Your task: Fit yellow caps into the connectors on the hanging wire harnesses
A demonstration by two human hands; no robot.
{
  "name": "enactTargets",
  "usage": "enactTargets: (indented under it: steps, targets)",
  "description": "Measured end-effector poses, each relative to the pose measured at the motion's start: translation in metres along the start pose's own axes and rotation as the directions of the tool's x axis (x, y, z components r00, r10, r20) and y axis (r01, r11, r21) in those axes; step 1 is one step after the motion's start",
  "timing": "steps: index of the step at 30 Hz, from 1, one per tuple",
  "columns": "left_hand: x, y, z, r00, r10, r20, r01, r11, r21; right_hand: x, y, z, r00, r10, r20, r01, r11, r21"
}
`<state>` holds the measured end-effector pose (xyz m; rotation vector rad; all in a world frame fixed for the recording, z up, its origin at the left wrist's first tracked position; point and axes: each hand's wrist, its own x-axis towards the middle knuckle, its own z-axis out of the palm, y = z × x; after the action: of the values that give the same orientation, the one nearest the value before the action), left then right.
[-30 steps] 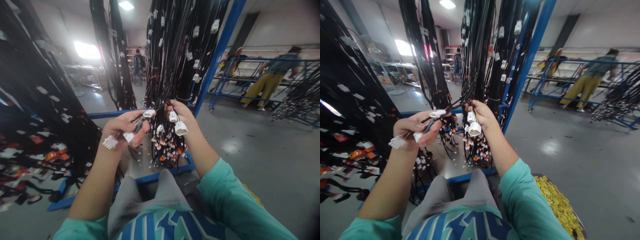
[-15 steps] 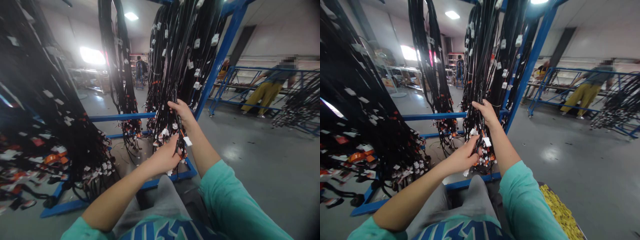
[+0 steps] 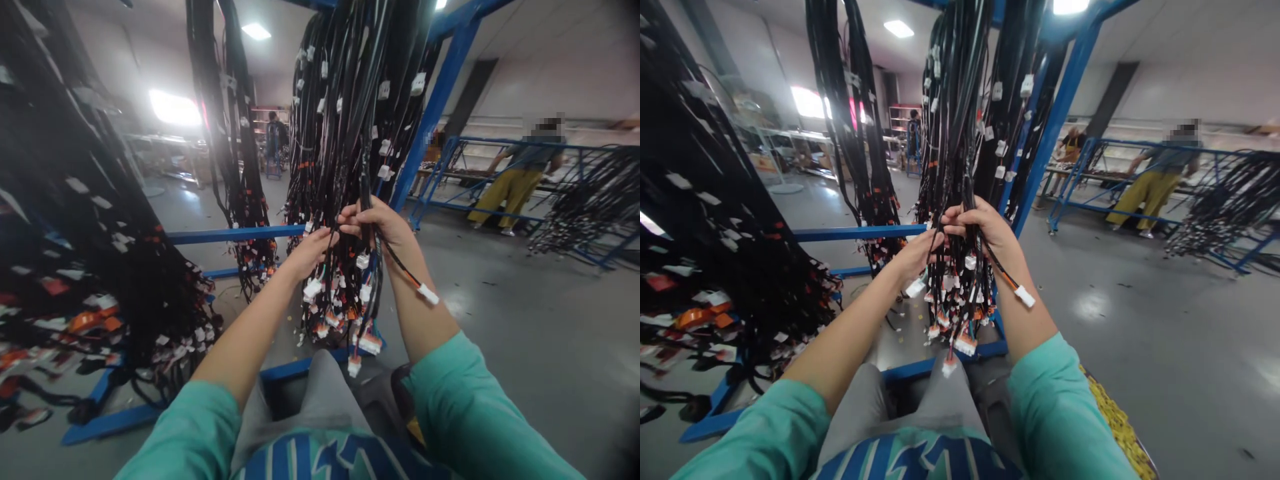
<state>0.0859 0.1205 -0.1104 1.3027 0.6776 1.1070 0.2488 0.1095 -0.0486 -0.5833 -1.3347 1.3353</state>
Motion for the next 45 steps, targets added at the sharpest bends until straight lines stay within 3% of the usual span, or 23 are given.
enactTargets:
  steps: [2,7,12,17,23,31,35,39,41,43,45]
  targets:
    - [0.001,0.001,0.002,0.99,-0.052,0.131,0.062,0.995,-0.077,0.0,-0.001,-0.002,0.999,0.016,-0.043,-0.017,0.999,-0.028]
    - [-0.016,0.011,0.007,0.971,-0.103,0.214,0.139,0.977,-0.159,0.0,-0.002,-0.011,0.994,0.027,-0.106,-0.034,0.997,-0.062]
    - [-0.032,0.023,0.02,0.925,-0.161,0.344,0.281,0.901,-0.331,0.004,0.007,0.0,0.998,-0.014,-0.066,0.008,0.996,-0.09]
    - [-0.049,0.022,0.02,0.906,-0.148,0.397,0.28,0.913,-0.297,0.006,0.011,0.012,0.997,0.02,-0.073,-0.026,0.996,-0.085]
    - [-0.066,0.01,0.01,0.866,-0.302,0.398,0.383,0.913,-0.142,0.006,0.013,0.013,1.0,0.009,-0.028,-0.012,0.994,-0.111]
    - [-0.074,0.022,0.022,0.902,-0.365,0.231,0.429,0.827,-0.365,0.018,0.028,0.015,0.996,-0.035,-0.081,0.022,0.987,-0.158]
    - [-0.082,0.026,0.029,0.929,-0.327,0.173,0.364,0.893,-0.266,0.016,0.029,0.014,0.999,-0.022,-0.034,0.018,0.991,-0.134]
    - [-0.088,0.016,0.048,0.969,-0.247,-0.003,0.247,0.969,-0.011,0.007,0.027,0.02,0.998,-0.056,-0.018,0.053,0.989,-0.138]
    - [-0.088,0.012,0.062,0.982,-0.187,-0.039,0.191,0.973,0.133,0.0,0.024,0.023,0.996,-0.09,0.015,0.092,0.99,-0.104]
    - [-0.087,0.01,0.074,0.998,-0.055,0.007,0.05,0.951,0.304,-0.007,0.02,0.022,0.994,-0.094,0.059,0.096,0.995,-0.039]
    - [-0.088,0.012,0.08,0.99,0.063,0.13,-0.113,0.896,0.429,-0.015,0.013,0.017,0.994,-0.076,0.078,0.076,0.997,0.004]
